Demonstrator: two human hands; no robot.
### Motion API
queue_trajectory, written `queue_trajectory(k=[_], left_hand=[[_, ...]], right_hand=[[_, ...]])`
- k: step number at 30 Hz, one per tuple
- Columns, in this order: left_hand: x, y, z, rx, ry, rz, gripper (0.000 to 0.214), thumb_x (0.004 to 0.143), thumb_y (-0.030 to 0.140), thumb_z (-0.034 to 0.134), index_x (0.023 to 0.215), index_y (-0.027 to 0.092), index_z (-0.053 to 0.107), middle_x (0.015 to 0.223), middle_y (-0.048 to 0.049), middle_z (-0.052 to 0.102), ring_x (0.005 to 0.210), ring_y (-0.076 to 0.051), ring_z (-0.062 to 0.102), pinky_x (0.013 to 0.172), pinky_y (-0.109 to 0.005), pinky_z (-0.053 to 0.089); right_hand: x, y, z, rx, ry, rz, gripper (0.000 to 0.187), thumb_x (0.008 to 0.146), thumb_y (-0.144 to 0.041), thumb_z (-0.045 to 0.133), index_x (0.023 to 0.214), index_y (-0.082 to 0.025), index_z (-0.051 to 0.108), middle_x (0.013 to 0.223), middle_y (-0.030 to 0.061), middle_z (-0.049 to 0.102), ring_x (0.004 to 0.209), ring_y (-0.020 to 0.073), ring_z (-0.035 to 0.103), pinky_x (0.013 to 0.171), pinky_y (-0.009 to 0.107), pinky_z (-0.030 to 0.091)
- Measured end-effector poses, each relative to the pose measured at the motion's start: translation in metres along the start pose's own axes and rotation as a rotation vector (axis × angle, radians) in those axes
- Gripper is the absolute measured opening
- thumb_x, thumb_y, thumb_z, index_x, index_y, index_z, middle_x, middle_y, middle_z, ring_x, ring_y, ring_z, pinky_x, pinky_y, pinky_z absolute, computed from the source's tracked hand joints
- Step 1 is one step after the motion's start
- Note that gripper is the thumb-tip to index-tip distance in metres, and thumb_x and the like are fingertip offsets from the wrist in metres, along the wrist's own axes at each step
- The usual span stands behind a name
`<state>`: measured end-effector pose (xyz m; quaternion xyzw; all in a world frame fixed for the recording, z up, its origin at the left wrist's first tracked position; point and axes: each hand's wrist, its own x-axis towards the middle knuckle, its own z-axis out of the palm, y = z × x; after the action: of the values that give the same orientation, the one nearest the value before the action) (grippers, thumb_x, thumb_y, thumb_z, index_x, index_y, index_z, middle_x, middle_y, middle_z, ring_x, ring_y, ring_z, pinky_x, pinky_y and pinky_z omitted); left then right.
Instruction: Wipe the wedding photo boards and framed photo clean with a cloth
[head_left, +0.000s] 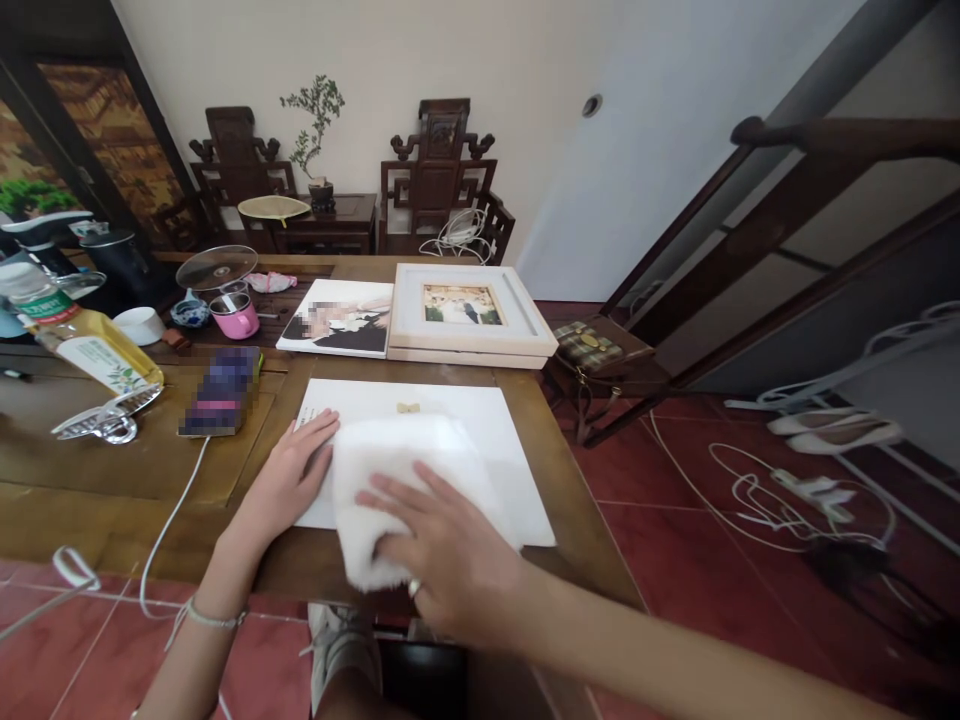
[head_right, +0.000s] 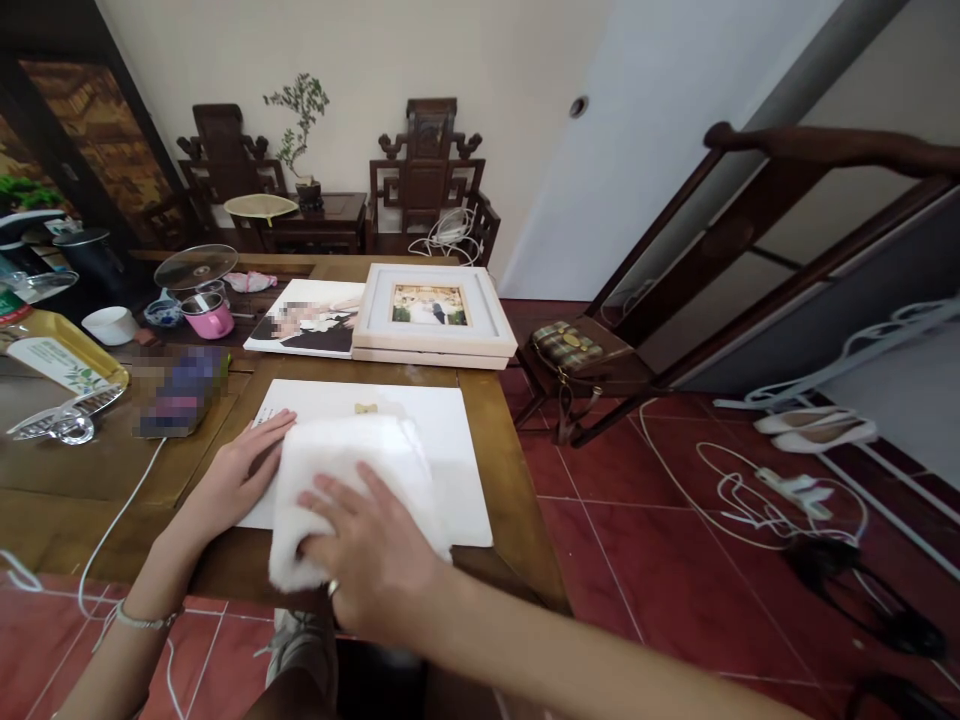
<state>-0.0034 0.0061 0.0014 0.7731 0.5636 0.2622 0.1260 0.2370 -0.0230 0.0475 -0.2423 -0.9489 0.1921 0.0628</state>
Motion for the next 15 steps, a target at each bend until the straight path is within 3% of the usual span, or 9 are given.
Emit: queue_trajectory(k=[4,8,11,15], left_hand=[[0.001,0.003,0.000,-0.021,0.005,-0.024,0.043,0.096,0.038,0.038,0.127,0.017,0.058,0.139,-0.0107,0.053,0.133,-0.025,0.044,0.115,-0.049,0.025],[-0.001,0.007,-0.004,-0.113,0.019,-0.084,0.051,0.099,0.043,0.026,0.133,0.016,0.053,0.140,-0.0095,0.053,0.133,-0.023,0.044,0.116,-0.045,0.024],[-0.004,0.008,-0.008,-0.186,0.096,-0.088,0.057,0.099,0.046,0.021,0.141,0.014,0.042,0.146,-0.0097,0.046,0.136,-0.021,0.039,0.116,-0.040,0.025],[-0.006,0.006,-0.011,-0.226,0.184,-0.038,0.059,0.100,0.045,0.018,0.145,0.013,0.035,0.151,-0.0089,0.037,0.140,-0.020,0.033,0.117,-0.037,0.022]], right_hand=[[0.029,0.039,-0.006,-0.060,0.123,0.142,0.048,0.067,-0.007,0.049,0.111,-0.017,0.065,0.145,0.0122,0.046,0.140,0.0263,0.030,0.114,0.055,0.016],[0.059,0.044,-0.003,-0.131,0.207,0.210,0.049,0.072,-0.006,0.046,0.118,-0.013,0.062,0.144,0.0143,0.046,0.140,0.0310,0.028,0.112,0.061,0.013],[0.065,0.029,0.003,-0.150,0.180,0.070,0.041,0.079,-0.010,0.044,0.114,-0.014,0.064,0.146,0.0146,0.043,0.140,0.0345,0.025,0.109,0.067,0.011],[0.045,0.008,0.006,-0.136,0.046,-0.209,0.035,0.079,-0.014,0.048,0.109,-0.017,0.067,0.147,0.0113,0.043,0.140,0.0317,0.026,0.111,0.064,0.012]])
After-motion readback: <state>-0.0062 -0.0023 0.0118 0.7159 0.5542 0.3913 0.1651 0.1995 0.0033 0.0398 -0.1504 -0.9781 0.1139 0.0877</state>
